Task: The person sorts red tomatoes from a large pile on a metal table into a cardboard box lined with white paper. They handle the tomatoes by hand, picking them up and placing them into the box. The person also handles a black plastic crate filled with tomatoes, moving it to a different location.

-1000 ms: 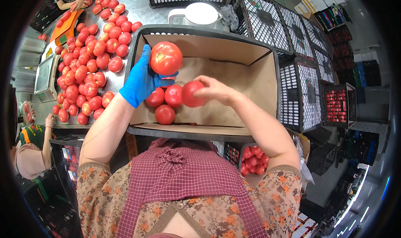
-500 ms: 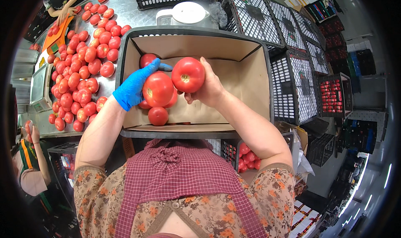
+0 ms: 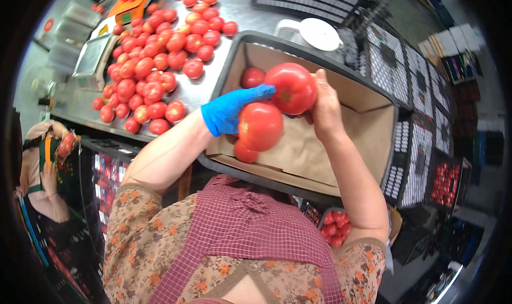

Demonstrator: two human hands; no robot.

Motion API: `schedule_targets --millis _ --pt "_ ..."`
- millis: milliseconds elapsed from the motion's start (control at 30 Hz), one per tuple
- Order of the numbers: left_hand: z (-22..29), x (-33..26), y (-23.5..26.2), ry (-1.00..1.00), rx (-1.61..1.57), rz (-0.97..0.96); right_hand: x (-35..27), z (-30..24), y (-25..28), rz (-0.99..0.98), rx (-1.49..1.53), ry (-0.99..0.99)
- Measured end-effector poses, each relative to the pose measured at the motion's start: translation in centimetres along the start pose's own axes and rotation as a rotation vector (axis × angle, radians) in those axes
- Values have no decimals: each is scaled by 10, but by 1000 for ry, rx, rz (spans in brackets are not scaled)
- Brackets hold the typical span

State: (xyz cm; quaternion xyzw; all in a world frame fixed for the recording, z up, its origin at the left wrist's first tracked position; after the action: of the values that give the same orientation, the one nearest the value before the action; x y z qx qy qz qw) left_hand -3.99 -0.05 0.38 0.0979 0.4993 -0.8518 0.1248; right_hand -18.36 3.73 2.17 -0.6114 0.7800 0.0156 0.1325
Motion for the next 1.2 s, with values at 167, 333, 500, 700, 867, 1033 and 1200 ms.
schedule_targets --millis 167,333,500,700,867,1033,1200 --pt "30 -20 36 -177 -118 -105 43 8 -29 -158 -40 165" --pt "110 -63 109 -560 -46 -102 91 87 -4 -83 -798 142" --pt "161 -130 242 -700 -173 246 101 96 -57 -107 -1338 152" --pt "205 -202 321 -906 -264 698 129 116 -73 27 -1364 -269" --pt "234 -238 381 -1101 -480 408 135 110 -74 76 -1138 -142" --pt "202 -146 293 -876 -181 191 125 110 -44 -43 -157 47" --pt "115 -60 64 -594 748 339 79 76 -58 -364 357 -209"
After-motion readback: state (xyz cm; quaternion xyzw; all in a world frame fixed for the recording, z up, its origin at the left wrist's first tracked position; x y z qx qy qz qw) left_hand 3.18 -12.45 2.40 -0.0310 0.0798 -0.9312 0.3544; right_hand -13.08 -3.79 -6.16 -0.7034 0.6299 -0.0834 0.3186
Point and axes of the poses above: each hand's wrist, its own x-axis towards the middle knuckle, its own y-axis out of the back of the hand, z = x × y, the point moved 8 cm from there along x, towards the middle knuckle, and after that the axes turned 8 degrees about -z, right-handed, at the moved point
